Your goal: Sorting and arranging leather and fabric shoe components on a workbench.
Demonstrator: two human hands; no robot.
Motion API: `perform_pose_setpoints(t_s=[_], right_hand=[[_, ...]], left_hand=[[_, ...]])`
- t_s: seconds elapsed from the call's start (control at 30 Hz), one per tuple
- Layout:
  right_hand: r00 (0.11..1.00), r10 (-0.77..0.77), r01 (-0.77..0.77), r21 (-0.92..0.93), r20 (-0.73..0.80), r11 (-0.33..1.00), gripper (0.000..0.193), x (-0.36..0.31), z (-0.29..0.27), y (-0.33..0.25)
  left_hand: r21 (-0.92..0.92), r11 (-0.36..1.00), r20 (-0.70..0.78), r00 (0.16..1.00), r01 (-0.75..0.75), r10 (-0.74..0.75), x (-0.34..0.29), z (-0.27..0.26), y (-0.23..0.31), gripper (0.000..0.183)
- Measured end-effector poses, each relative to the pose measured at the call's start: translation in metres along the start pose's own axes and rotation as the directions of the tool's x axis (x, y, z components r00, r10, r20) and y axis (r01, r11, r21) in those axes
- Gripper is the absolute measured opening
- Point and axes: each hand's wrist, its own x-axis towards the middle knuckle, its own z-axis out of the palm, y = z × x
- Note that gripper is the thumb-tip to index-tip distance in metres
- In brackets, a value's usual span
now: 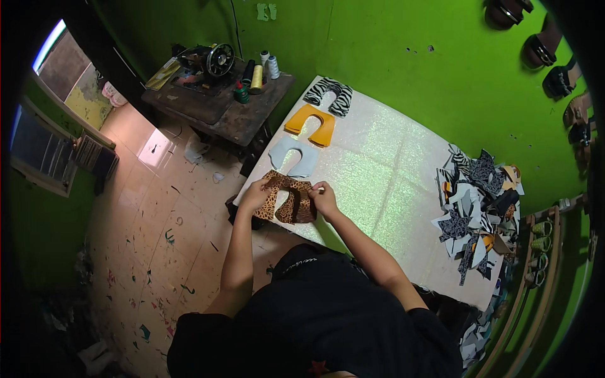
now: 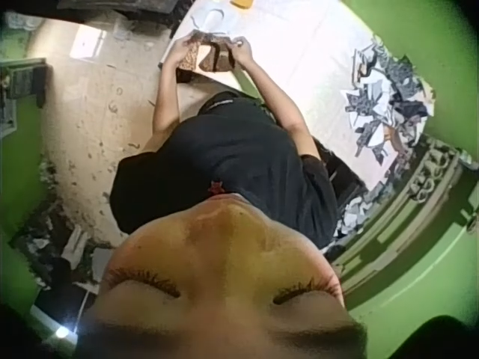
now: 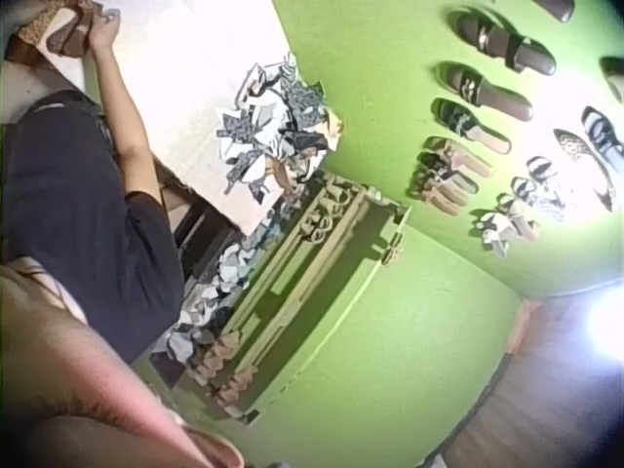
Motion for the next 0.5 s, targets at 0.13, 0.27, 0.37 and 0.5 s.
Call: perform_pose_setpoints(t_s=[0.13, 0.27, 0.37, 0.5], right_hand=[[0.996, 0.013, -0.014, 0.012, 0.084, 1.000, 0.018, -0.007, 0.025, -0.004], [0.995, -0.078, 0.084, -0.093, 0.065, 0.992, 0.027, -0.011, 0.029, -0.010], [0.990, -0.080, 0.098, -0.158, 0.118, 0.982, 0.036, -0.013, 0.034, -0.008], [0.978, -0.163, 0.193, -0.280, 0.129, 0.940, 0.045, -0.010, 0.036, 0.006]], left_hand=[[0.125, 0.992, -0.190, 0.981, -0.006, 0.030, 0.012, -0.014, -0.020, 0.023], [0.188, 0.982, -0.274, 0.961, 0.026, 0.027, 0.008, -0.009, 0.001, 0.020], [0.315, 0.949, -0.348, 0.930, -0.007, 0.122, 0.009, -0.010, -0.009, 0.022], [0.385, 0.923, -0.400, 0.899, -0.011, 0.177, 0.010, -0.004, -0.008, 0.024]])
